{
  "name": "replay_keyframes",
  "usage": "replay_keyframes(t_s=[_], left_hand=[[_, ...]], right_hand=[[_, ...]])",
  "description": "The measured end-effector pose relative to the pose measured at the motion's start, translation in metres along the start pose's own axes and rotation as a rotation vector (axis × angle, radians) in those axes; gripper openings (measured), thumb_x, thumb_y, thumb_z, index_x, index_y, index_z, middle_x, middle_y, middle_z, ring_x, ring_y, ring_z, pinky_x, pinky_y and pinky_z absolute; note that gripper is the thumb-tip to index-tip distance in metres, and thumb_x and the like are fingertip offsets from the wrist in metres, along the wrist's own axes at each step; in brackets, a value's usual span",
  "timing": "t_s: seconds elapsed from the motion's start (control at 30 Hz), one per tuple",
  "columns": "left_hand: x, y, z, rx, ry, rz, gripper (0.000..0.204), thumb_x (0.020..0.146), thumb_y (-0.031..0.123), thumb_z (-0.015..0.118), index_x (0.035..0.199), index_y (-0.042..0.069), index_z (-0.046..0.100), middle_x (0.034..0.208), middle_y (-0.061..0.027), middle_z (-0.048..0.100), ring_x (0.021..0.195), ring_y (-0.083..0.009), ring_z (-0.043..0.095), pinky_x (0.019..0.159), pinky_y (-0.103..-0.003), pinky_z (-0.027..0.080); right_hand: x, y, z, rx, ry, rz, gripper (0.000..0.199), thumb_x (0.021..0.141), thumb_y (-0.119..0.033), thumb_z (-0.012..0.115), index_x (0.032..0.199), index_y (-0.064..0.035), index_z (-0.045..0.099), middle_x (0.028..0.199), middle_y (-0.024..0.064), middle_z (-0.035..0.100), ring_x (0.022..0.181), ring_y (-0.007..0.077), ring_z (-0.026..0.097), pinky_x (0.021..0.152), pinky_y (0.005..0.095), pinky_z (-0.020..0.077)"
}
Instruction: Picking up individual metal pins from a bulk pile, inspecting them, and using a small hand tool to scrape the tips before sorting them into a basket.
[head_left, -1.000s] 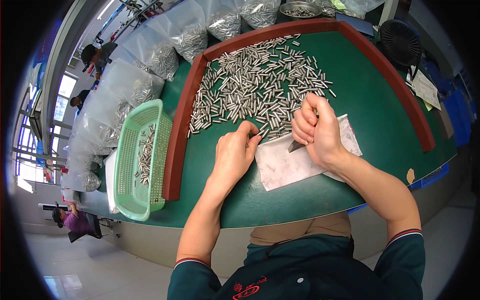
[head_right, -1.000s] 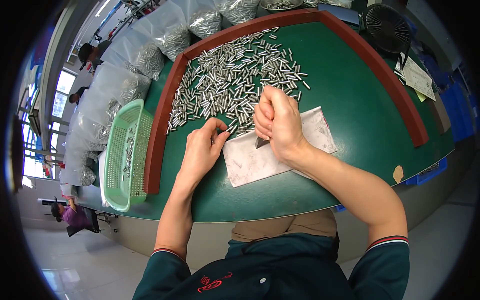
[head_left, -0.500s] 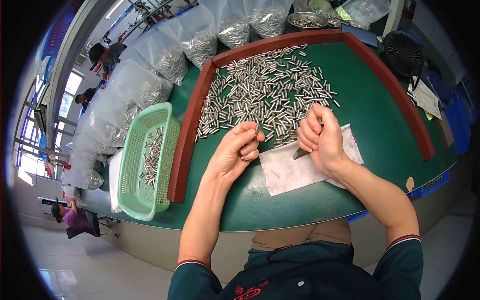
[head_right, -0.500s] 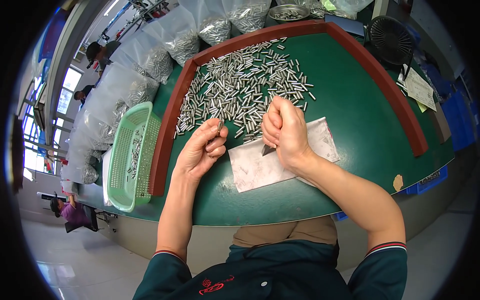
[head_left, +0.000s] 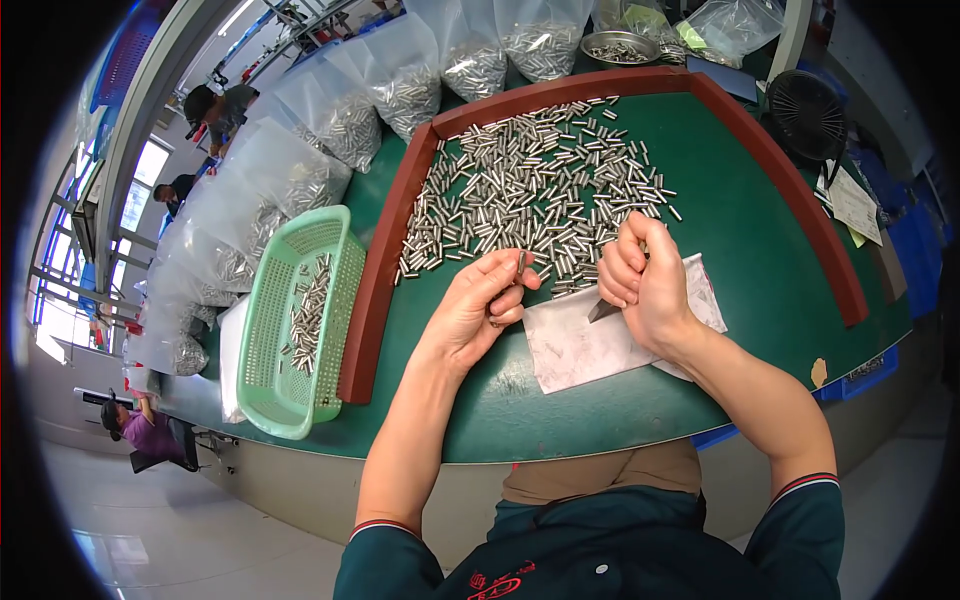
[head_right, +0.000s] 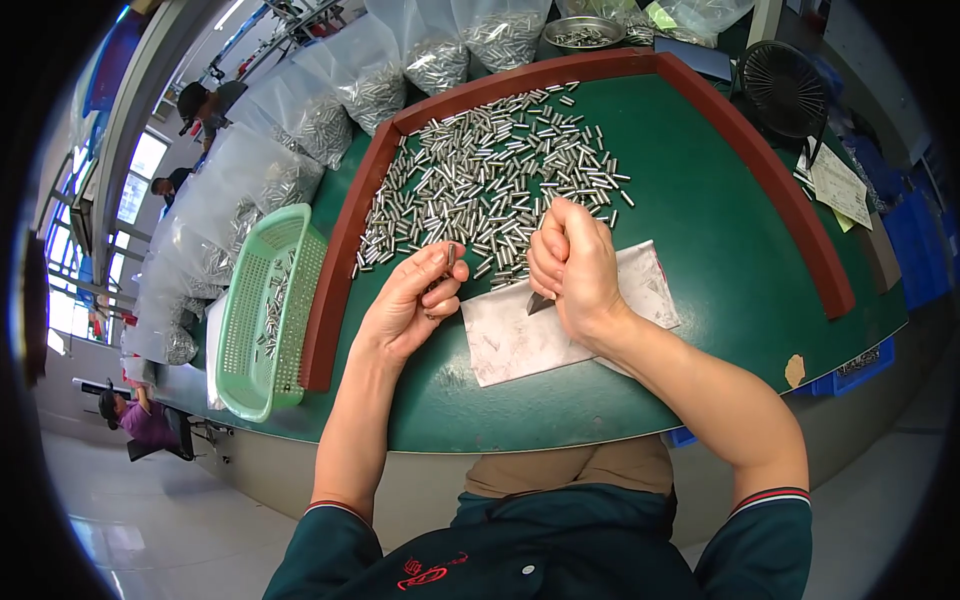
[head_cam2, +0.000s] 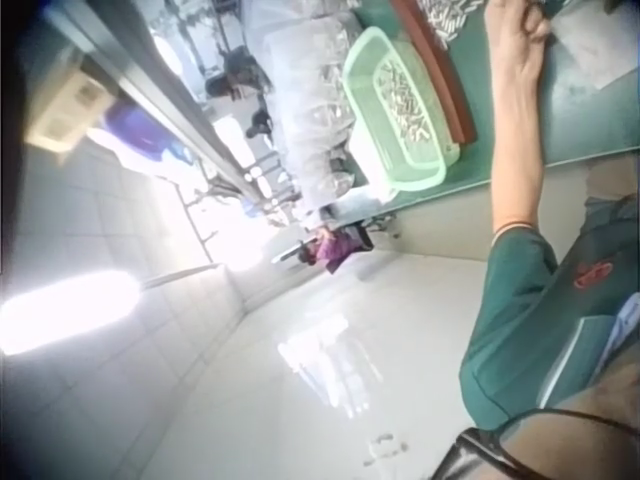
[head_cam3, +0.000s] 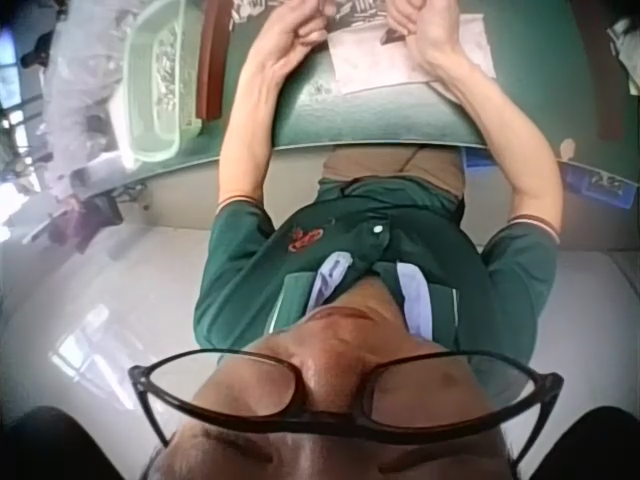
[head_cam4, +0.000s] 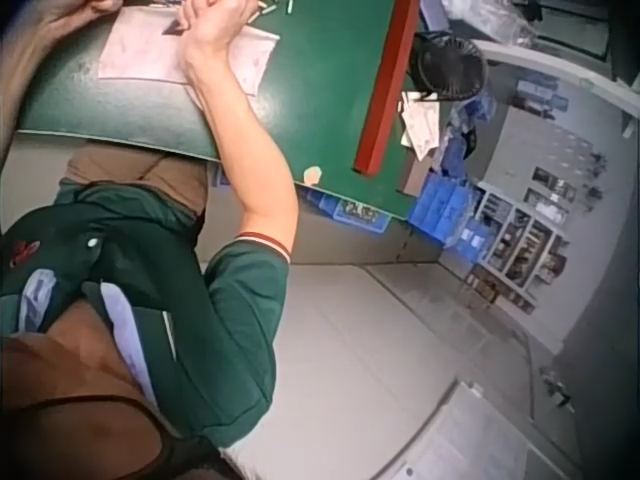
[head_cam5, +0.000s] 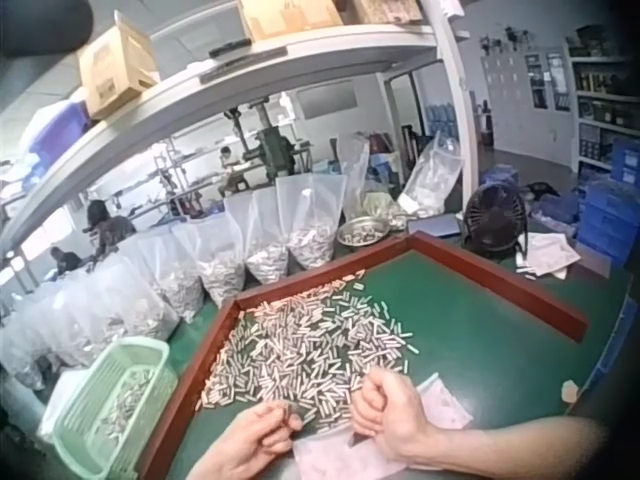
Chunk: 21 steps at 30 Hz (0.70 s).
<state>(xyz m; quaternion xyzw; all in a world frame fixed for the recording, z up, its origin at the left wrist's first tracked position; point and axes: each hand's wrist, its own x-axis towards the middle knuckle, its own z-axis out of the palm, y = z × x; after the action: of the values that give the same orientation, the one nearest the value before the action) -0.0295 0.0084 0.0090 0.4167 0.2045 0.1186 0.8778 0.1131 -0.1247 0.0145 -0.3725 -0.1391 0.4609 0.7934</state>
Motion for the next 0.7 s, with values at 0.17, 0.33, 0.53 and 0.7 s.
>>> replay_keyframes(t_s=[0.17,0.33,0.53,0.7], left_hand=[[-0.009,-0.007,0.022,0.682,0.039,0.135,0.013,0.086,0.014,0.052,0.086,0.001,0.050,0.066,0.0005,0.052,0.052,-0.0023,0.038,0.047,-0.017,0.029],[-0.014,-0.031,0.042,1.473,0.033,0.395,0.011,0.072,0.009,0.063,0.074,0.002,0.054,0.051,-0.0091,0.049,0.043,-0.0219,0.047,0.045,-0.032,0.039],[-0.011,-0.031,0.039,1.456,0.103,0.348,0.013,0.068,0.009,0.067,0.068,0.001,0.057,0.044,-0.0061,0.040,0.038,-0.0174,0.040,0.041,-0.031,0.033],[-0.011,-0.033,0.037,1.421,0.125,0.333,0.012,0.068,0.006,0.068,0.067,0.000,0.058,0.043,-0.0055,0.037,0.038,-0.0143,0.034,0.040,-0.029,0.031]], right_hand=[[-0.001,-0.001,0.000,-0.009,-0.014,-0.023,0.037,0.087,-0.024,0.034,0.052,-0.0130,0.026,0.040,-0.0018,0.025,0.034,0.0071,0.018,0.034,0.0234,0.0171],[-0.002,0.000,0.002,-0.032,-0.053,-0.055,0.038,0.089,-0.024,0.030,0.053,-0.0122,0.026,0.040,-0.0019,0.024,0.035,0.0071,0.018,0.035,0.0223,0.0170],[-0.009,0.001,0.003,0.013,-0.075,-0.117,0.040,0.089,-0.024,0.031,0.051,-0.0122,0.026,0.040,-0.0019,0.024,0.035,0.0072,0.018,0.036,0.0226,0.0166],[-0.012,0.006,0.002,0.015,-0.062,-0.117,0.041,0.090,-0.026,0.032,0.051,-0.0119,0.027,0.040,-0.0020,0.025,0.035,0.0071,0.019,0.036,0.0229,0.0168]])
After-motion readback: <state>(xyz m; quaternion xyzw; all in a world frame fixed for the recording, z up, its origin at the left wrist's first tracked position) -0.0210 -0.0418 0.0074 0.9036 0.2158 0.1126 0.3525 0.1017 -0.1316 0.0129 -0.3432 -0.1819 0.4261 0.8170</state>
